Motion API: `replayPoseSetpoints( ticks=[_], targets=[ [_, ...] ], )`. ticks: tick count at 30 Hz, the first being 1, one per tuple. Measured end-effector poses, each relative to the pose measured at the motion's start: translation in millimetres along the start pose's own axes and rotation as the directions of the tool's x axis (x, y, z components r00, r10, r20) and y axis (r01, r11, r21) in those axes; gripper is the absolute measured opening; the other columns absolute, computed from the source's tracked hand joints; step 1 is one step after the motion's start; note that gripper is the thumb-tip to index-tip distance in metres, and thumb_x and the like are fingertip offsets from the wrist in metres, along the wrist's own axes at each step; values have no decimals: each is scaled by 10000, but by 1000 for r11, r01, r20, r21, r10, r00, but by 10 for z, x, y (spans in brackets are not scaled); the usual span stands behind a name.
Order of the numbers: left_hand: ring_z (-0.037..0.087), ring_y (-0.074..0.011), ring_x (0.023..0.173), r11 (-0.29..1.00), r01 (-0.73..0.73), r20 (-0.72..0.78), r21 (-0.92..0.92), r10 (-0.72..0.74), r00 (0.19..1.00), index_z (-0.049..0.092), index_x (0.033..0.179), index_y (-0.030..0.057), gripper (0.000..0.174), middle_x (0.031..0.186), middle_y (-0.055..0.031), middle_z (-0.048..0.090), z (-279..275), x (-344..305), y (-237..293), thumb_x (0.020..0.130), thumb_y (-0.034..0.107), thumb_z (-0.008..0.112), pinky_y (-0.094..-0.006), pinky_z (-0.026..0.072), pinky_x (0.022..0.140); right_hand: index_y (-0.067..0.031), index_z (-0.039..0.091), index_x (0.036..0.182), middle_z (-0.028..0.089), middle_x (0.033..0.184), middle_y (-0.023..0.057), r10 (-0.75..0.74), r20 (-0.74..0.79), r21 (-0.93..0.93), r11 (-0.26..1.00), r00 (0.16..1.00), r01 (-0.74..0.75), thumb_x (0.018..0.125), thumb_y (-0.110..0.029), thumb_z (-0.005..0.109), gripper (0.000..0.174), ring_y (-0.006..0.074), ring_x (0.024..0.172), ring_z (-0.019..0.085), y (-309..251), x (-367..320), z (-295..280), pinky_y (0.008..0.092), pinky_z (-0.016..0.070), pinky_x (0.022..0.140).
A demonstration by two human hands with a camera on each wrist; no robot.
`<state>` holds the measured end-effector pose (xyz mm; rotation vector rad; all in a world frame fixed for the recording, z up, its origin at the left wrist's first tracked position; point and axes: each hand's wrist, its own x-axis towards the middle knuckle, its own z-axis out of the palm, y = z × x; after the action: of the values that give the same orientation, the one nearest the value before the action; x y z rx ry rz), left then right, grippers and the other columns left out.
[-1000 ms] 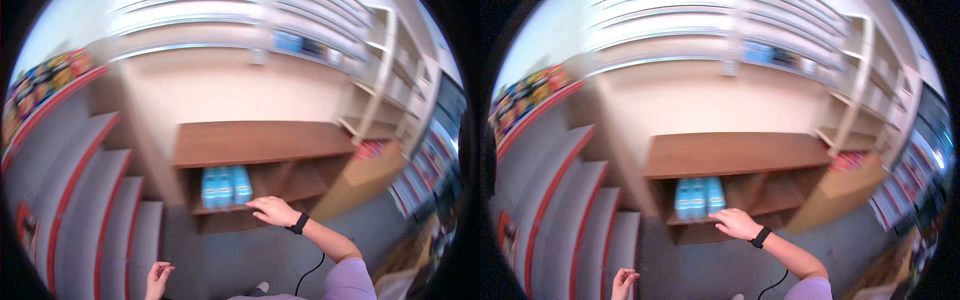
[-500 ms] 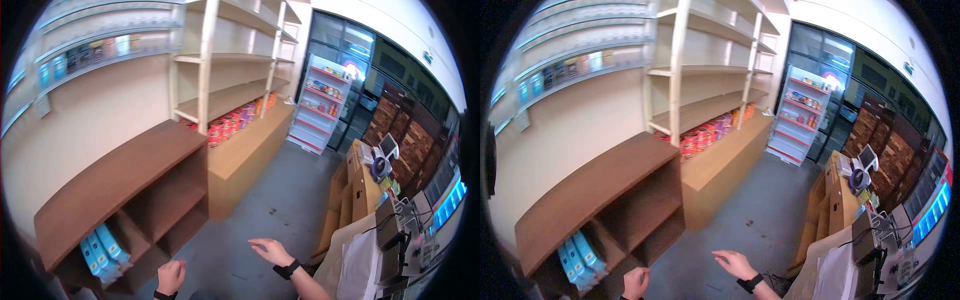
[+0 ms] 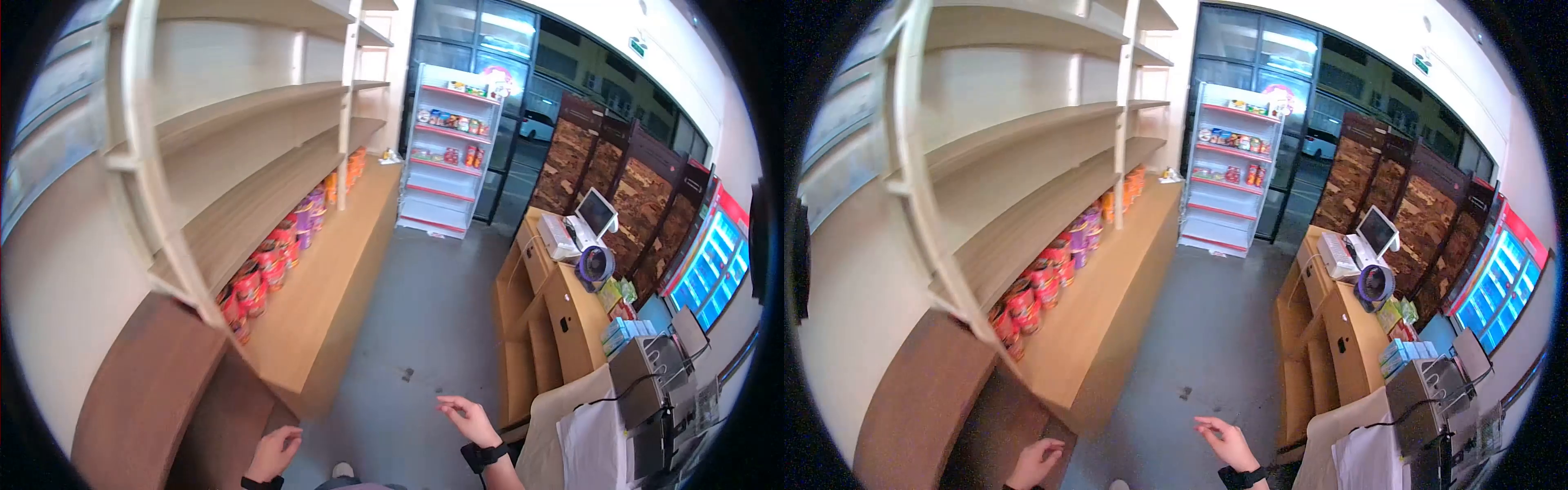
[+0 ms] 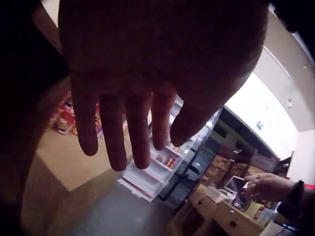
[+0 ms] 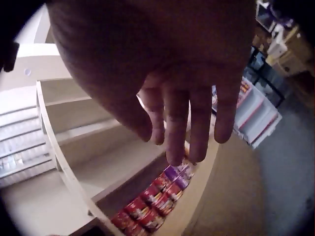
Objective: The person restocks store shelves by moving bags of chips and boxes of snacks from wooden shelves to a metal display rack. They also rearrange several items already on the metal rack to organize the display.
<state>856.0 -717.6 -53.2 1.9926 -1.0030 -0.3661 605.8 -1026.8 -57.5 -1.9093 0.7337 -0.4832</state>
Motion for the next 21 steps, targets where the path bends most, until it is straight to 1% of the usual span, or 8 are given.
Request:
replayPoseSetpoints(
  ticks=[4,6,8,9,12,16,18,21],
  targets=[
    [648,-239,938,990,-71,337,121,26,941,618,1102,61,249,981,-113,664,167,1478,73,918,220,564,-325,499,833,-62,641,1111,692,955,129,-65,-243,-239,971,968,5,886,-130,608,237,235,916,670,166,514,-311,299,514,741],
    [637,-275,955,989,-130,424,75,87,902,612,1106,61,256,1014,-119,662,469,2162,98,923,232,560,-349,499,840,-46,644,1104,696,976,121,4,-298,-209,976,955,-69,887,-104,610,227,201,920,667,458,697,-436,292,509,776],
    [622,-289,983,911,-410,460,-44,383,802,605,1121,69,269,1052,-122,653,875,2794,165,926,248,556,-369,496,849,-30,648,1097,700,997,113,61,-344,-180,975,937,-130,887,-78,613,218,167,925,664,743,945,-575,285,505,812],
    [607,-293,1022,927,-375,544,-36,333,771,595,1136,73,280,1096,-122,641,1020,3054,302,928,257,557,-371,489,872,-29,652,1090,699,994,116,120,-388,-137,973,914,-186,882,-75,617,216,174,934,665,862,1102,-656,288,505,815],
    [599,-292,1050,920,-380,574,-93,362,735,589,1152,75,296,1119,-117,636,1711,3824,309,932,271,555,-370,479,899,-26,654,1089,698,986,121,197,-446,-7,975,873,-223,877,-80,621,221,199,941,669,1353,1766,-1021,299,507,818],
    [605,-301,1017,937,-319,624,-141,335,706,601,1138,90,281,1092,-120,641,2156,4898,531,928,267,543,-378,488,854,-29,658,1070,692,985,137,98,-411,-216,955,906,-201,884,-100,609,205,223,930,675,1251,3111,-1633,307,511,815],
    [607,-292,1017,938,-290,583,-190,345,735,616,1114,83,267,1089,-118,643,2162,5485,679,924,261,556,-373,487,858,-65,655,1054,684,946,142,-72,-368,-320,946,927,-53,878,-161,606,206,314,903,647,1246,3875,-1933,360,514,768],
    [624,-264,986,950,-310,292,-35,306,906,622,1103,73,260,1065,-111,652,2119,6281,757,906,241,589,-358,499,837,-65,650,1038,681,918,142,-180,-247,-517,855,952,28,868,-168,608,204,326,889,643,1068,4965,-2213,394,510,778]
  ],
)
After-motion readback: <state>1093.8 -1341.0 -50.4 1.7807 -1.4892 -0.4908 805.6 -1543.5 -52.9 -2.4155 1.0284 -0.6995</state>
